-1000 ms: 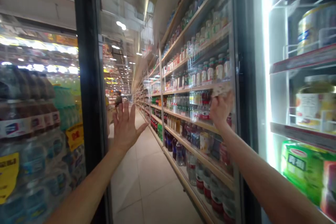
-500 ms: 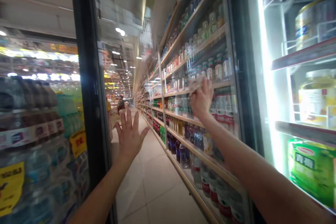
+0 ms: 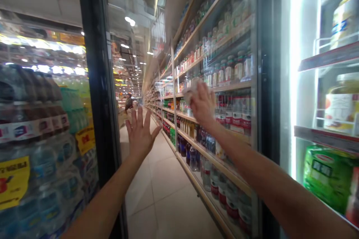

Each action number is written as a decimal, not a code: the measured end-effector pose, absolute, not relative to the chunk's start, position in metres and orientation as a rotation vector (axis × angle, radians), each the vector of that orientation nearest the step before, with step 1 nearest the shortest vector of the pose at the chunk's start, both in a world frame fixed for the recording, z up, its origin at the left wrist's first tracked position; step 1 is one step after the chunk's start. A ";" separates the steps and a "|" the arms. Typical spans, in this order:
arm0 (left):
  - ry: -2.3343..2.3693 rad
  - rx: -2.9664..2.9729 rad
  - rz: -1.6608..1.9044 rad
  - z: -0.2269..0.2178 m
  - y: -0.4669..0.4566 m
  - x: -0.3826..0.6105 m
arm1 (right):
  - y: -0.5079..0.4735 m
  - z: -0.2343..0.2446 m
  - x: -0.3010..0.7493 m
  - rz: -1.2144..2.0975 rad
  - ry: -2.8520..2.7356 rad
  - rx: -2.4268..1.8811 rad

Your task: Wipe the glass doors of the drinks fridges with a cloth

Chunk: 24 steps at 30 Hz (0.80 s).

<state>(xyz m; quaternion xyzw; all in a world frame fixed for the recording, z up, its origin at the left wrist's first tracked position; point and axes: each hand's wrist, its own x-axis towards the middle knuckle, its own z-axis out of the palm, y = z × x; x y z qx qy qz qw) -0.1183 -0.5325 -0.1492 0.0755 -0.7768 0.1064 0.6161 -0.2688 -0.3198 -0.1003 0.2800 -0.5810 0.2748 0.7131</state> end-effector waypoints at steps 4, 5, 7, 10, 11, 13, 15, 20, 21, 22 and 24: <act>-1.775 0.158 0.253 -0.150 -0.531 -0.119 | -0.319 -0.151 -0.266 0.365 -1.304 0.893; -1.773 0.163 0.243 -0.151 -0.530 -0.120 | -0.306 -0.160 -0.276 0.483 -1.307 0.744; -1.760 0.187 0.210 -0.156 -0.526 -0.123 | -0.284 -0.170 -0.294 0.780 -1.257 0.374; -1.755 0.209 0.188 -0.168 -0.520 -0.126 | -0.288 -0.180 -0.291 0.862 -1.240 0.286; -1.765 0.204 0.195 -0.172 -0.518 -0.125 | -0.297 -0.186 -0.283 0.771 -1.278 0.411; -1.796 0.179 0.222 -0.182 -0.517 -0.123 | -0.312 -0.201 -0.266 0.532 -1.348 0.712; -1.816 0.157 0.244 -0.190 -0.516 -0.119 | -0.308 -0.217 -0.263 0.420 -1.380 0.816; -1.821 0.226 0.253 -0.207 -0.507 -0.121 | -0.270 -0.236 -0.287 0.789 -1.335 0.248; -1.821 0.238 0.256 -0.210 -0.504 -0.123 | -0.276 -0.238 -0.284 0.787 -1.347 0.271; -1.822 0.246 0.261 -0.213 -0.502 -0.124 | -0.287 -0.240 -0.275 0.749 -1.372 0.358; -1.825 0.250 0.278 -0.219 -0.499 -0.126 | -0.323 -0.246 -0.248 0.550 -1.445 0.723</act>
